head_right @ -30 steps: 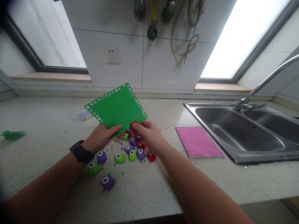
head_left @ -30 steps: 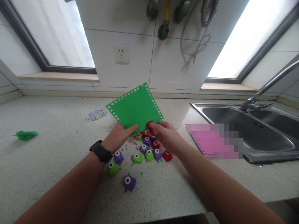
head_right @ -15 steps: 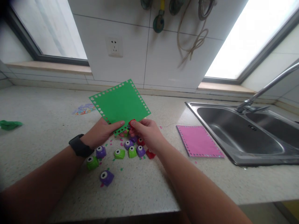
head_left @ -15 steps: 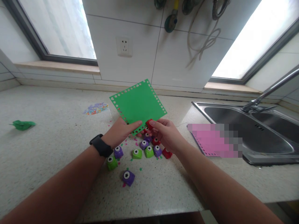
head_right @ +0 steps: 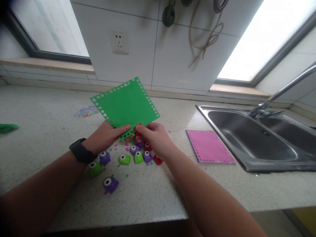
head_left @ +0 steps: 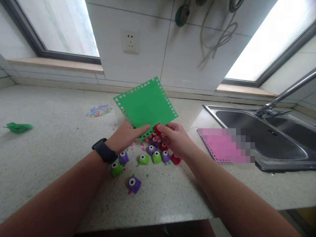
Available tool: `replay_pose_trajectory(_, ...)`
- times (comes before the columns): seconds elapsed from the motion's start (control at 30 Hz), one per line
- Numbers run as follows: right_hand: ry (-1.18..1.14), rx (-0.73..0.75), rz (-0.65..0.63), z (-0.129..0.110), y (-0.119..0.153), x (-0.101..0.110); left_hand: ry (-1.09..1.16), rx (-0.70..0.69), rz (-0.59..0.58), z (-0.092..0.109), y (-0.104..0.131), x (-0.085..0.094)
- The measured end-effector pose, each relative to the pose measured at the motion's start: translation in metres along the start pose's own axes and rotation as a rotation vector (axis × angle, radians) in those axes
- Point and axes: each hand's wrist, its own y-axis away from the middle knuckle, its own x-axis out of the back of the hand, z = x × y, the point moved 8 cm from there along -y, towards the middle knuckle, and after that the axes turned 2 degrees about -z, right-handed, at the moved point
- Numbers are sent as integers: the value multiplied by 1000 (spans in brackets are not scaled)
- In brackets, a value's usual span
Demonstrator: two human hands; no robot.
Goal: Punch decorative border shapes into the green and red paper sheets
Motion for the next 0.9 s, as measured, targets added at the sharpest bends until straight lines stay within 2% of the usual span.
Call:
replay_pose_trajectory(0.3, 56, -6, -20, -1, 1, -1, -27, -5, 27, 4, 0, -1)
replay_pose_trajectory(0.63, 37, -4, -22, -2, 1, -3, -53, -7, 6, 3, -1, -2)
replay_pose_trajectory(0.9, 19, 1, -17, -3, 0, -4, -88, -79, 19, 7, -1, 0)
